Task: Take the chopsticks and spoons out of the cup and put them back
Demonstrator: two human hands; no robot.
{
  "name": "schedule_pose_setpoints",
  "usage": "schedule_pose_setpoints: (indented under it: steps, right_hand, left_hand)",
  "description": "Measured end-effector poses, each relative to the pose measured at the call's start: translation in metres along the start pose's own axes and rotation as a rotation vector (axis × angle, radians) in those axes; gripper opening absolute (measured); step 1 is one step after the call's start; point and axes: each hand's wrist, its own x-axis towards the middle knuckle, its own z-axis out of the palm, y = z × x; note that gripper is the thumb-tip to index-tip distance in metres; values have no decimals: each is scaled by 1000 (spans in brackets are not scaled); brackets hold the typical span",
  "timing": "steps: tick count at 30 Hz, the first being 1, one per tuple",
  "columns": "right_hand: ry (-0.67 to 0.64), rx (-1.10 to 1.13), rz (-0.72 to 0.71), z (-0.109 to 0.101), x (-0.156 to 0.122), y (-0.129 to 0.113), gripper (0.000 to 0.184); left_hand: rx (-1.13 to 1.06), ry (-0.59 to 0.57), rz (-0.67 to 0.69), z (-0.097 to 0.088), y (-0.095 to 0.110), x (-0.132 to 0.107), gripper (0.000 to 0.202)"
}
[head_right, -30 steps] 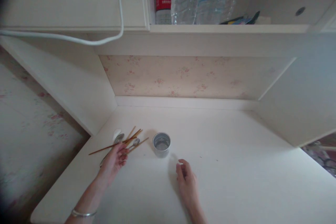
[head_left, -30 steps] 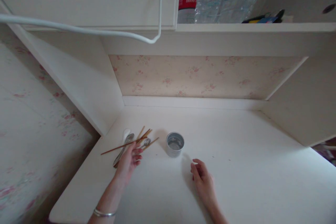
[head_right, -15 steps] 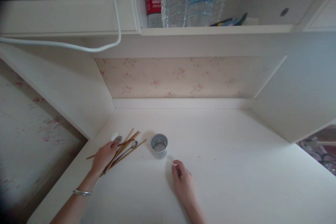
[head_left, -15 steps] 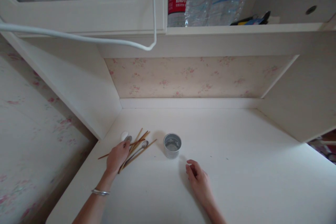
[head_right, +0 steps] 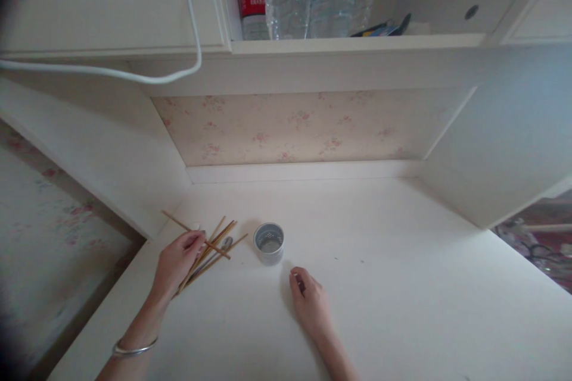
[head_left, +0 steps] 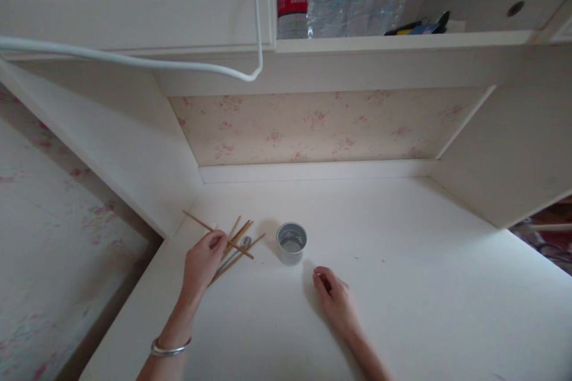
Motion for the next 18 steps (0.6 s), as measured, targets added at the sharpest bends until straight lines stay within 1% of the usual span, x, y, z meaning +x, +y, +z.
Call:
schedule_pose_setpoints:
  steps: [3, 5, 7, 9, 11, 14, 16, 18]
  right_hand:
    - [4, -28, -6, 0, 0, 0, 39]
    - [6, -27, -12, 0, 0, 1, 39]
    - [10, -18, -15, -1, -1, 1, 39]
    - [12, -11, -13, -1, -1, 1, 38]
    - [10, -6, -8, -1, -1, 1, 36]
    - [10, -2, -12, -1, 0, 0, 35]
    - [12, -5, -19, -1, 0, 0, 36]
    - [11, -11, -23, -1, 0, -1, 36]
  left_hand:
    - [-214, -15, 97, 7, 33, -7, 33]
    - [-384, -67, 127, 13, 56, -9, 40]
    - [-517, -145, 161, 19, 78, -9, 48]
    - [-577, -214, 200, 26, 98, -7, 59]
    - [-590, -271, 235, 33, 113, -5, 61]
    - [-581, -330, 269, 48, 127, 1, 46]
    - [-538, -343, 294, 59, 130, 6, 40]
    - [-454, -330, 358, 71, 127, 11, 39]
